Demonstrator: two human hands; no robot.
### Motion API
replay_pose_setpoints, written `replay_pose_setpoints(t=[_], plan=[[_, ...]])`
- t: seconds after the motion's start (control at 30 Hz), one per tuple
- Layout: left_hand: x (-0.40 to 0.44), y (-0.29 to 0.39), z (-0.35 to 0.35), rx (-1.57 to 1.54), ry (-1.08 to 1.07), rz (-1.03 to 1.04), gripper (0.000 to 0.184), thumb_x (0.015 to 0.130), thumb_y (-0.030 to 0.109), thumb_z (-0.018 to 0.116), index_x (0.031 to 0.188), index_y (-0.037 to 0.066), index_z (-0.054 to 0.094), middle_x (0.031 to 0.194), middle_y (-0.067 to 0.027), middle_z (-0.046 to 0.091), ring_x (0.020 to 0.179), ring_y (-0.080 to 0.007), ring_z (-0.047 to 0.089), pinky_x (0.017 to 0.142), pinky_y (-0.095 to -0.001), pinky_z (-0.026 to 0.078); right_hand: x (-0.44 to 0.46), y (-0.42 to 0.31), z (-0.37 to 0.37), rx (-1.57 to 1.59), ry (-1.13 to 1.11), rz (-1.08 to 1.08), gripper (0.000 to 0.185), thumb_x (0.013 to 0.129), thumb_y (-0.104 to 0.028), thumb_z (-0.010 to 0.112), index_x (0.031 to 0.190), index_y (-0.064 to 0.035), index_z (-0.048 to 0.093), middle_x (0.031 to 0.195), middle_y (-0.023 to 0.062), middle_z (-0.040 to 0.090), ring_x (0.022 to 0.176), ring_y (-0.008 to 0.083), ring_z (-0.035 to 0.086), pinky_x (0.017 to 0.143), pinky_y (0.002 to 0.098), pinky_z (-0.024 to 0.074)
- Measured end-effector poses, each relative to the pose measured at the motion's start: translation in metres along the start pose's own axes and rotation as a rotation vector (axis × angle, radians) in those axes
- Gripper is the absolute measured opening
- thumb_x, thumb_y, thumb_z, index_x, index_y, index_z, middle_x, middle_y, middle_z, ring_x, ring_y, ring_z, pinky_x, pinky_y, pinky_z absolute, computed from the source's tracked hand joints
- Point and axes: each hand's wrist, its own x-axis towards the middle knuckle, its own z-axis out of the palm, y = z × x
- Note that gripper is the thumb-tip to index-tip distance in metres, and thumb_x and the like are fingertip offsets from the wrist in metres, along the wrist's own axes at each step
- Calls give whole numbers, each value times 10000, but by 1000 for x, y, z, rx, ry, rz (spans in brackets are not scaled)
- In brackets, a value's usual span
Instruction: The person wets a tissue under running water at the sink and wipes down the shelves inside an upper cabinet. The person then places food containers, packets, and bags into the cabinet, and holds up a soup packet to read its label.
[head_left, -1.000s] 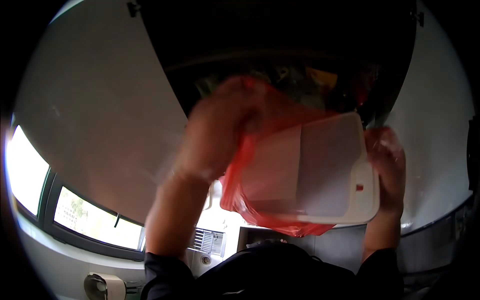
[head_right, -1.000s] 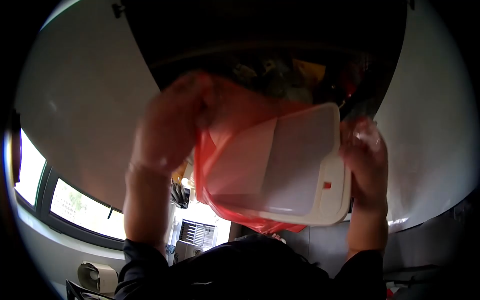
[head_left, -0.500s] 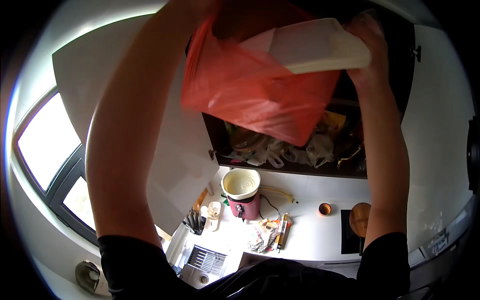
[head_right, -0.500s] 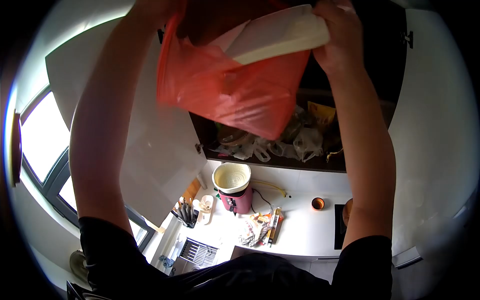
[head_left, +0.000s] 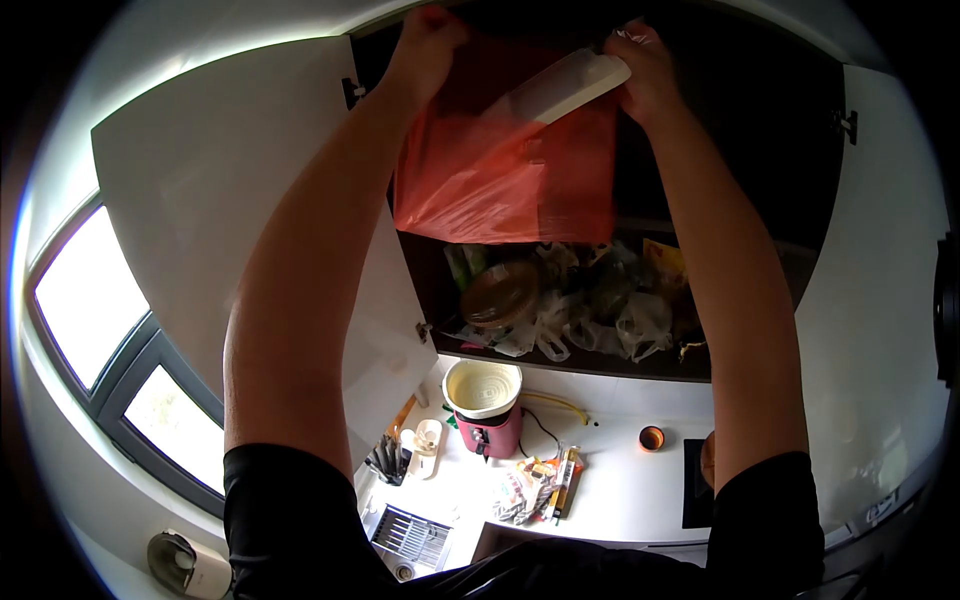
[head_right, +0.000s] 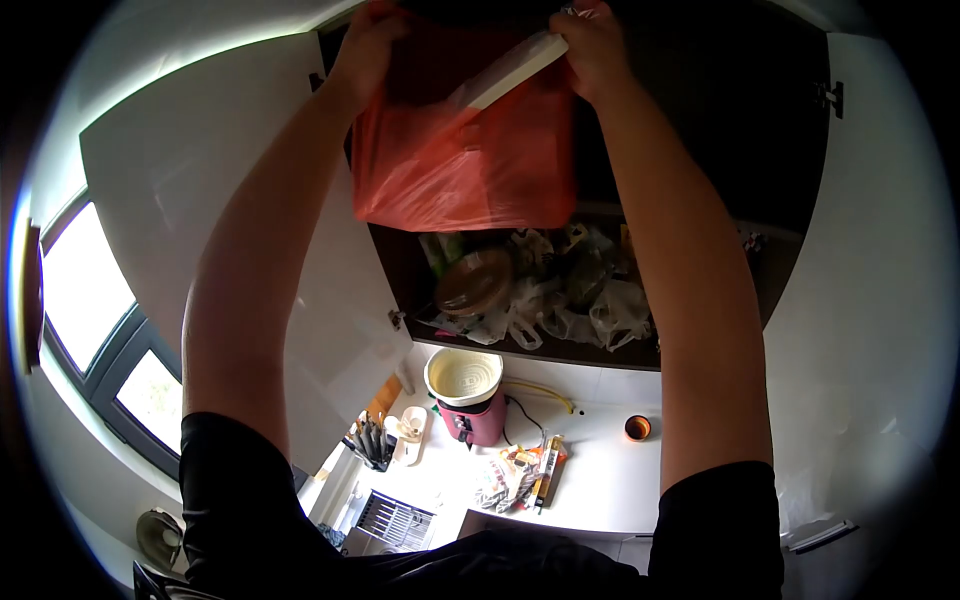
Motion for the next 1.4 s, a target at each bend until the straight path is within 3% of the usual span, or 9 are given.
replay_pose_setpoints(t=[0.07, 0.13, 0.2, 0.33, 0.4, 0.5, 0.67, 1.07, 1.4], plan=[[-13, 8, 3, -28, -106, -56, 298, 881, 72, 634, 1144, 55, 493, 921, -41, 543, 884, -156, 522, 844, -295, 443, 21, 21, -14, 30, -28, -1, 414, 827, 11, 674, 1187, -36, 475, 970, 91, 586, 793, 215, 637, 691, 383, 574], [-46, 26, 10, 556, -242, 38, 762, 831, 537, 752, 1301, -26, 545, 1181, -156, 658, 1091, -244, 649, 961, -322, 495, 33, 39, -21, 53, -6, -13, 411, 833, 5, 680, 1186, -40, 475, 965, 94, 586, 794, 225, 641, 698, 387, 579], [-88, 68, 22, 915, -481, 9, 946, 727, 636, 787, 1406, 44, 497, 1356, -205, 585, 1285, -320, 564, 1095, -364, 435, 39, 54, -19, 86, 11, -23, 409, 839, -1, 686, 1186, -44, 475, 960, 97, 586, 795, 235, 645, 704, 390, 585], [-143, 35, 29, 1155, -276, 42, 860, 744, 579, 796, 1412, 111, 521, 1349, -186, 596, 1231, -342, 592, 1056, -404, 468, 23, 76, -4, -55, 237, -94, 245, 914, -83, 627, 1144, -53, 546, 1063, 121, 606, 935, 264, 641, 823, 412, 575], [-143, 22, 28, 827, -292, -149, 772, 761, 534, 796, 1389, 157, 550, 1288, -161, 638, 1161, -336, 632, 1000, -408, 505, 14, 78, 0, -282, 340, -160, 225, 945, -140, 610, 1152, -58, 578, 1123, 125, 617, 1005, 271, 633, 883, 422, 559], [-128, 15, 20, 904, -369, -172, 731, 796, 473, 790, 1398, 137, 546, 1218, -147, 678, 1097, -342, 660, 952, -423, 529, -8, 70, -10, 17, 72, 233, 489, 956, -290, 637, 1389, -109, 498, 1331, 114, 578, 1174, 261, 573, 959, 436, 502], [-112, -45, -5, 764, -368, -294, 759, 855, 353, 784, 1497, 119, 453, 1248, -186, 672, 1124, -328, 662, 970, -390, 517, -83, 45, 6, -489, -91, 565, 636, 877, -431, 731, 1390, -101, 551, 1354, 116, 597, 1183, 257, 593, 962, 405, 502], [-91, -164, -27, 625, -309, -317, 717, 867, 262, 791, 1474, 79, 456, 1264, -154, 673, 1120, -287, 664, 972, -372, 526, -33, 230, -22, -1165, -240, 48, 553, 905, -324, 706, 1373, -67, 559, 1280, 189, 651, 1178, 341, 631, 998, 419, 504], [-87, -145, -10, 694, -416, -14, 511, 922, 171, 656, 1407, 91, 519, 1249, -151, 647, 1172, -286, 623, 1007, -387, 495, -25, 222, -11, -1251, -273, 195, 614, 872, -315, 740, 1400, -71, 542, 1297, 184, 649, 1207, 324, 621, 1014, 421, 490]])
